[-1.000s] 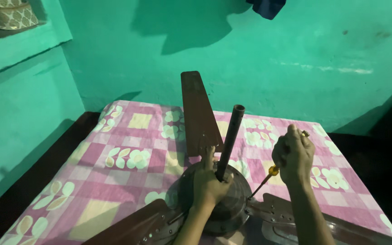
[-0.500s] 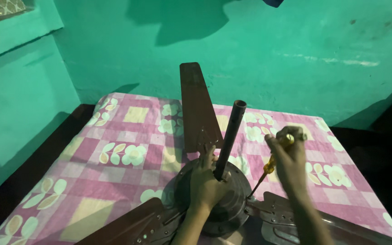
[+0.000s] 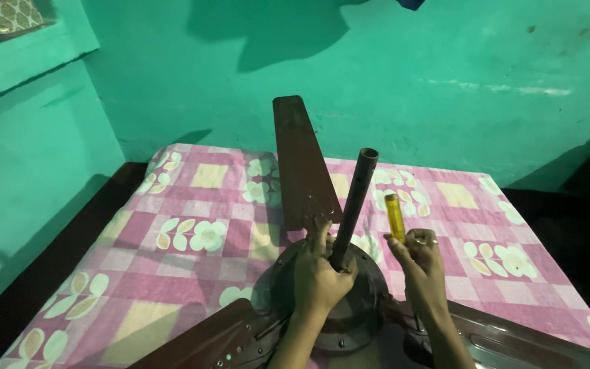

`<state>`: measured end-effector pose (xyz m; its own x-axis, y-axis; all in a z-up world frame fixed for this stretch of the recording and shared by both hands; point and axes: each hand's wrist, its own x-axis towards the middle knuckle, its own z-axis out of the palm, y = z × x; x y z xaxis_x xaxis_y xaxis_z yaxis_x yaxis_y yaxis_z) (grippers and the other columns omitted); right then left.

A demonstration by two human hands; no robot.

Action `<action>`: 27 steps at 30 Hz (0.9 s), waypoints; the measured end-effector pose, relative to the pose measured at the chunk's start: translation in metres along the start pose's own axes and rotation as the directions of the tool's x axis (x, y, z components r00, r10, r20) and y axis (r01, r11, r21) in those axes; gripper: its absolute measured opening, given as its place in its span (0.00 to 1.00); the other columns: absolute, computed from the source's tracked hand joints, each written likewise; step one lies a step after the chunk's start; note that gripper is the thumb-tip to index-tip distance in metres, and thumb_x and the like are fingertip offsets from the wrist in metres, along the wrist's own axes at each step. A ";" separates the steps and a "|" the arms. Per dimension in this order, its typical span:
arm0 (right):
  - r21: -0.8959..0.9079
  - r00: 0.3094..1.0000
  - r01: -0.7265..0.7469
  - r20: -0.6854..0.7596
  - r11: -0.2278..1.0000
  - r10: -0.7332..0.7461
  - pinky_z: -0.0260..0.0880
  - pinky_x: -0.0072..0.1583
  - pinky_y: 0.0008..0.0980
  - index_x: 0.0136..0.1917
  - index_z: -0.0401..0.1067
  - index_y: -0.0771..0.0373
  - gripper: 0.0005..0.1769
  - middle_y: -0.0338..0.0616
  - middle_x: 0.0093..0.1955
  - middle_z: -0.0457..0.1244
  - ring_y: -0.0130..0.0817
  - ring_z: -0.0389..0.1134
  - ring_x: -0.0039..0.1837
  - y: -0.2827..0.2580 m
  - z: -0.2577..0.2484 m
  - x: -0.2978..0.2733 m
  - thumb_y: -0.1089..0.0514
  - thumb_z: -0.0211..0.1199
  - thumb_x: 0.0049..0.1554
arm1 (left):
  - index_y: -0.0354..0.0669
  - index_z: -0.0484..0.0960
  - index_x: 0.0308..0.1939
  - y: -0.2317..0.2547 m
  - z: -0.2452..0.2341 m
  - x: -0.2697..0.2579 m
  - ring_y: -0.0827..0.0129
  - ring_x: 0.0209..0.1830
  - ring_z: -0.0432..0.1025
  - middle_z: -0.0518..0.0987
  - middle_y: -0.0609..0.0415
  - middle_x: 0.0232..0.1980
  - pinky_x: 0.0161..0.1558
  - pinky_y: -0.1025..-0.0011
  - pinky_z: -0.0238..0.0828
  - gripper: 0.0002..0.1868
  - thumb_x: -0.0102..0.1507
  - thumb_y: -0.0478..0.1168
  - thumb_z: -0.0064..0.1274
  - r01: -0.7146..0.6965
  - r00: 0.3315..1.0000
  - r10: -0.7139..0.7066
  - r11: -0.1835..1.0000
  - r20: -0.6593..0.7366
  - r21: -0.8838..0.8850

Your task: The person uses a yellow-handled screwdriver to loosen and remove screws from the blade brackets of a ceiling fan. They detach one fan blade and set it aside, then continue to loosen screws on the remaining blades.

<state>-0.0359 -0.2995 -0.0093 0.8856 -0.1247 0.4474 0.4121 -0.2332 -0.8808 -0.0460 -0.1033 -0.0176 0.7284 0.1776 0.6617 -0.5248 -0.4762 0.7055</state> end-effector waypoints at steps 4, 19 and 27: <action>0.079 0.993 -0.007 -0.119 0.997 0.016 0.69 0.60 0.37 0.61 0.66 0.65 0.11 0.49 0.50 0.66 0.36 0.66 0.54 -0.022 -0.013 0.000 0.59 0.53 0.67 | 0.37 0.72 0.64 0.001 -0.001 0.000 0.55 0.42 0.79 0.82 0.48 0.42 0.51 0.60 0.74 0.38 0.50 0.39 0.66 0.002 1.000 -0.002 1.000 0.015 0.024; 0.253 0.999 -0.019 -0.025 0.967 0.027 0.72 0.60 0.41 0.56 0.60 0.66 0.07 0.55 0.49 0.68 0.39 0.71 0.53 -0.047 -0.040 -0.007 0.69 0.51 0.64 | 0.42 0.81 0.49 0.009 -0.006 0.001 0.52 0.39 0.76 0.80 0.49 0.38 0.42 0.58 0.74 0.23 0.50 0.39 0.66 -0.062 0.997 0.065 0.996 -0.030 0.070; 0.172 0.997 -0.021 -0.069 0.985 0.034 0.75 0.59 0.42 0.56 0.60 0.68 0.09 0.56 0.47 0.69 0.41 0.73 0.52 -0.054 -0.033 -0.010 0.69 0.53 0.63 | 0.42 0.83 0.45 0.015 -0.011 0.001 0.53 0.39 0.77 0.80 0.51 0.39 0.42 0.60 0.74 0.19 0.51 0.39 0.65 -0.056 0.998 0.058 0.997 -0.033 0.044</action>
